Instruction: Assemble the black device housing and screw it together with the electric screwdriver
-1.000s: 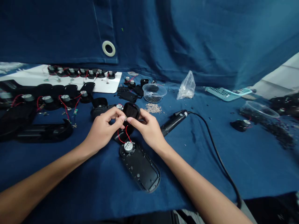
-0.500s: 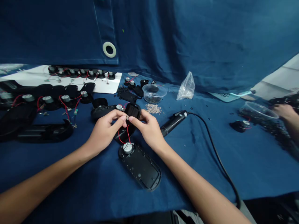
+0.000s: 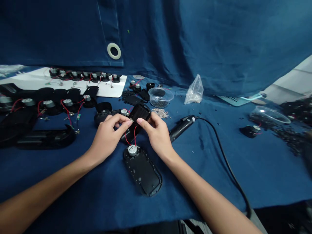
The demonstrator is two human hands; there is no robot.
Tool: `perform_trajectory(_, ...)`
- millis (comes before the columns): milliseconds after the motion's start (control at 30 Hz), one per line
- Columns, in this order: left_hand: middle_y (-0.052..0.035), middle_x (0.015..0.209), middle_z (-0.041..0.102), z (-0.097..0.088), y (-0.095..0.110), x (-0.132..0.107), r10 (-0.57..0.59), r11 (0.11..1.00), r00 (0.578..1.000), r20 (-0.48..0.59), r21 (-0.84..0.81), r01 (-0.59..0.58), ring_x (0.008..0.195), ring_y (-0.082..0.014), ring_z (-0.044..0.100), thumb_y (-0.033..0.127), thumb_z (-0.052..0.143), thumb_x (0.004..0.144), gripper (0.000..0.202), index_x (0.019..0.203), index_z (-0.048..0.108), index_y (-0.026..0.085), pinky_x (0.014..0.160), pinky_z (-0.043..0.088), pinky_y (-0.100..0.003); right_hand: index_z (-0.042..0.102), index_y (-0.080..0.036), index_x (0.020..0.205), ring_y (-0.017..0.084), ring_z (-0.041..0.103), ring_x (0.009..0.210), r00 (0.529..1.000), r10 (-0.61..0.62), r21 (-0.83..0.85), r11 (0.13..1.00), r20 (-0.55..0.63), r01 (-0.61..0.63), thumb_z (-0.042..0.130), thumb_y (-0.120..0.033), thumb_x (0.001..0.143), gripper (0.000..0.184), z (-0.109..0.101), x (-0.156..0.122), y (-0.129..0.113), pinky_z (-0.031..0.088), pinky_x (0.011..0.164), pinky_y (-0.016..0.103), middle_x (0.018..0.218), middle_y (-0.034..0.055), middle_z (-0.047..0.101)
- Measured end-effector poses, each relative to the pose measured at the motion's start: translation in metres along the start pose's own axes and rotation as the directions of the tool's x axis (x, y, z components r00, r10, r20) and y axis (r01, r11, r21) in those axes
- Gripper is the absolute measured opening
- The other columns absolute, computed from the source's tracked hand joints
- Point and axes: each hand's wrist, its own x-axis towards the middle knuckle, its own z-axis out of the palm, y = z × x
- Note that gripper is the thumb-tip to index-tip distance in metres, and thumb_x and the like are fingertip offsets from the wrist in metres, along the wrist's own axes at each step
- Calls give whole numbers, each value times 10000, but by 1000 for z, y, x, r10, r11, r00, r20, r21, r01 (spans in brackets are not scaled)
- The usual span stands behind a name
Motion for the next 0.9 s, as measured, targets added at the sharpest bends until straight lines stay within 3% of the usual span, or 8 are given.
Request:
perform_trajectory(133, 24, 842, 663, 2, -3, 0, -10, 999, 1000, 6, -41, 11, 832, -168, 540, 267, 592, 896, 113, 822, 663, 221, 738, 354, -302, 662, -245, 1029, 217, 614, 940, 999, 35, 46, 998, 9, -36, 661, -424, 819, 277, 1, -1, 0, 514, 832, 406, 1029, 33, 671)
perform_trajectory(500, 36, 791, 676, 3, -7, 3, -81, 975, 997, 8, -206, 81, 768, -152, 549, 255, 671, 826, 59, 779, 700, 233, 706, 376, -285, 668, -231, 1026, 220, 615, 929, 999, 36, 27, 999, -9, -36, 656, -409, 822, 271, 2, -1, 0, 511, 826, 411, 1016, 37, 683)
perform_trajectory(900, 22, 770, 680, 5, -5, 3, -139, 971, 990, 15, -196, 139, 760, -156, 555, 334, 688, 800, 107, 780, 710, 232, 721, 389, -299, 661, -225, 1051, 229, 601, 991, 999, 38, 39, 999, -16, -38, 641, -406, 831, 286, 5, -4, -5, 495, 862, 399, 1070, 39, 673)
